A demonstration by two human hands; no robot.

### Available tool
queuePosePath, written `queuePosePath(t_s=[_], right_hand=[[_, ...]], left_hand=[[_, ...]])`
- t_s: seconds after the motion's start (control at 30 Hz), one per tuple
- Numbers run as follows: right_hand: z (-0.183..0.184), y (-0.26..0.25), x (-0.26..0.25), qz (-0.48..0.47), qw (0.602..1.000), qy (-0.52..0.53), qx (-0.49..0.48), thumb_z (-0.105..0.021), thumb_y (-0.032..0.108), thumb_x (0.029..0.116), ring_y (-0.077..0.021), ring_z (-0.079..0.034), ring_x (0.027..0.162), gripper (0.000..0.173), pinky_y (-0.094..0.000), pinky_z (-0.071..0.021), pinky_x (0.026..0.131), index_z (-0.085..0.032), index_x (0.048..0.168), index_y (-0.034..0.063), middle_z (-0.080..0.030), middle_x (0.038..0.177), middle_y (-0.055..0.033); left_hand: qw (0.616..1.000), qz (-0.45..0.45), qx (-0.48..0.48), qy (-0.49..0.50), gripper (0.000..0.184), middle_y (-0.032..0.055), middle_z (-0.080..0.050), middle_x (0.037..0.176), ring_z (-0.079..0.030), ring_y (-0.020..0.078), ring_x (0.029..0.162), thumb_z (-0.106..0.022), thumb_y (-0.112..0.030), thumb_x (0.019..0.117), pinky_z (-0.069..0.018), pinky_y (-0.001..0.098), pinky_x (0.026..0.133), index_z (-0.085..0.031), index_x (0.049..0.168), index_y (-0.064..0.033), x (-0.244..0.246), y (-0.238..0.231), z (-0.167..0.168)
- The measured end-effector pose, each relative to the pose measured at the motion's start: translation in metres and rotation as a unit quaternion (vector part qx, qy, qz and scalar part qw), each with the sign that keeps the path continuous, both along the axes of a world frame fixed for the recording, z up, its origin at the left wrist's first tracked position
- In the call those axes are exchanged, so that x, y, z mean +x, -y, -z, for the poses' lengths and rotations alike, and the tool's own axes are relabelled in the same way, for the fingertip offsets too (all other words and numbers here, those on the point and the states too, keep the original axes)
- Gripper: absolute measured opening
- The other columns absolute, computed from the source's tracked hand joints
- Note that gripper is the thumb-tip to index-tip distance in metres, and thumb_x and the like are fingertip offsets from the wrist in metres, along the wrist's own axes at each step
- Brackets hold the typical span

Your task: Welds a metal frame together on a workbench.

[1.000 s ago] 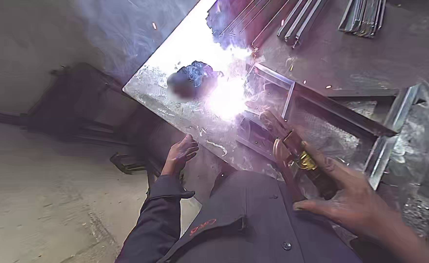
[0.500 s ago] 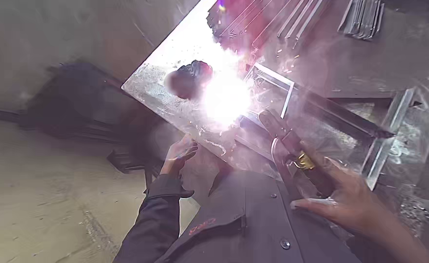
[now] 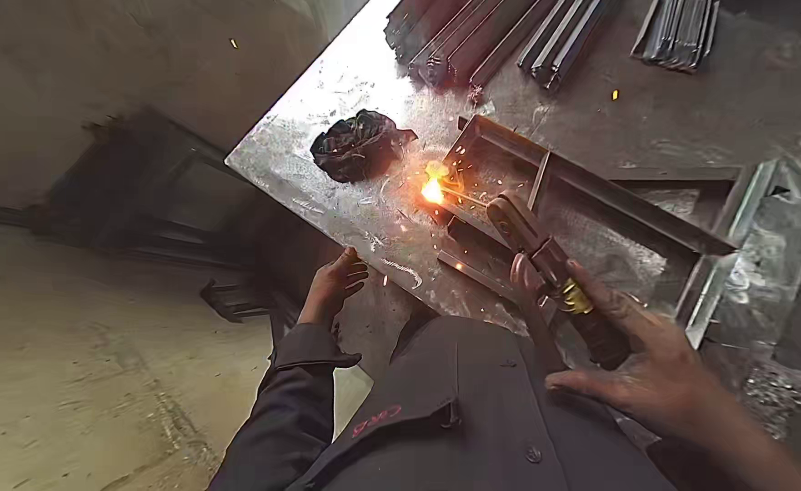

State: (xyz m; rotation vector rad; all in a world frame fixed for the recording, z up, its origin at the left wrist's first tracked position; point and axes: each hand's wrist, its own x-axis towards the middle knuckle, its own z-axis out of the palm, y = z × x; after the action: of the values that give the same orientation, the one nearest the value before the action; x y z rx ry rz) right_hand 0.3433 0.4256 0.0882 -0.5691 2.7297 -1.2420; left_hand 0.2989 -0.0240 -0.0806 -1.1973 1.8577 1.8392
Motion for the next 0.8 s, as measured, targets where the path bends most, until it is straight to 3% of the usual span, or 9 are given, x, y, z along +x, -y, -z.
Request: queuePosePath(t_s=[0.1, 0.17, 0.33, 0.63, 0.8], right_hand=[[0.001, 0.0004, -0.0012, -0.004, 1.0, -0.007, -0.008, -0.079, 0.074, 0.0712, -0.0056, -0.063, 0.094, 0.107, -0.0243, -0.0557, 0.081, -0.046, 0.156, 0.0179, -0.068, 0.118, -0.0069], [0.0019, 0.0004, -0.0016, -0.003, 1.0, 0.004, 0.01, -0.078, 0.076, 0.0701, -0.0075, -0.063, 0.093, 0.108, -0.0278, -0.0568, 0.079, -0.045, 0.157, 0.021, -0.068, 0.116, -0.0057], [0.0004, 0.0015, -0.0016, -0.002, 0.999, 0.018, 0.028, -0.077, 0.076, 0.0709, -0.008, -0.066, 0.107, 0.107, -0.0331, -0.0582, 0.089, -0.043, 0.158, 0.0241, -0.069, 0.128, -0.0038], [0.0016, 0.0003, -0.0016, 0.003, 1.0, 0.019, 0.023, -0.079, 0.077, 0.0689, -0.0085, -0.064, 0.09, 0.109, -0.03, -0.057, 0.076, -0.044, 0.158, 0.0246, -0.069, 0.114, -0.0049], [0.002, 0.0, -0.0026, -0.001, 1.0, 0.013, 0.026, -0.078, 0.077, 0.0693, -0.0082, -0.063, 0.092, 0.108, -0.0292, -0.0568, 0.077, -0.044, 0.158, 0.024, -0.069, 0.115, -0.0043]], left_hand=[[1.0, -0.002, 0.007, -0.004, 0.053, 0.0095, -0.076, 0.11, -0.073, 0.0245, 0.101, -0.055, -0.054, 0.1027, -0.059, 0.0462, 0.087, -0.067, 0.125, -0.0072, 0.0006, 0.0036, 0.0065], [1.0, 0.0, 0.001, -0.003, 0.053, 0.0096, -0.076, 0.109, -0.073, 0.0245, 0.101, -0.055, -0.054, 0.1028, -0.0588, 0.0464, 0.087, -0.067, 0.124, -0.0068, 0.0, 0.0026, 0.0053], [1.0, -0.022, 0.004, 0.003, 0.053, 0.0148, -0.073, 0.117, -0.072, 0.0284, 0.106, -0.056, -0.05, 0.1036, -0.0593, 0.0475, 0.088, -0.061, 0.132, -0.0052, 0.0001, -0.0005, 0.0026], [1.0, -0.012, 0.007, -0.004, 0.053, 0.0112, -0.075, 0.113, -0.072, 0.0261, 0.106, -0.057, -0.053, 0.102, -0.0583, 0.0485, 0.09, -0.066, 0.127, -0.0061, 0.001, 0.0003, 0.0028], [1.0, -0.016, 0.014, -0.005, 0.054, 0.012, -0.074, 0.115, -0.071, 0.027, 0.108, -0.057, -0.053, 0.1024, -0.057, 0.0497, 0.092, -0.065, 0.128, -0.0061, 0.0008, 0.001, 0.0049]])
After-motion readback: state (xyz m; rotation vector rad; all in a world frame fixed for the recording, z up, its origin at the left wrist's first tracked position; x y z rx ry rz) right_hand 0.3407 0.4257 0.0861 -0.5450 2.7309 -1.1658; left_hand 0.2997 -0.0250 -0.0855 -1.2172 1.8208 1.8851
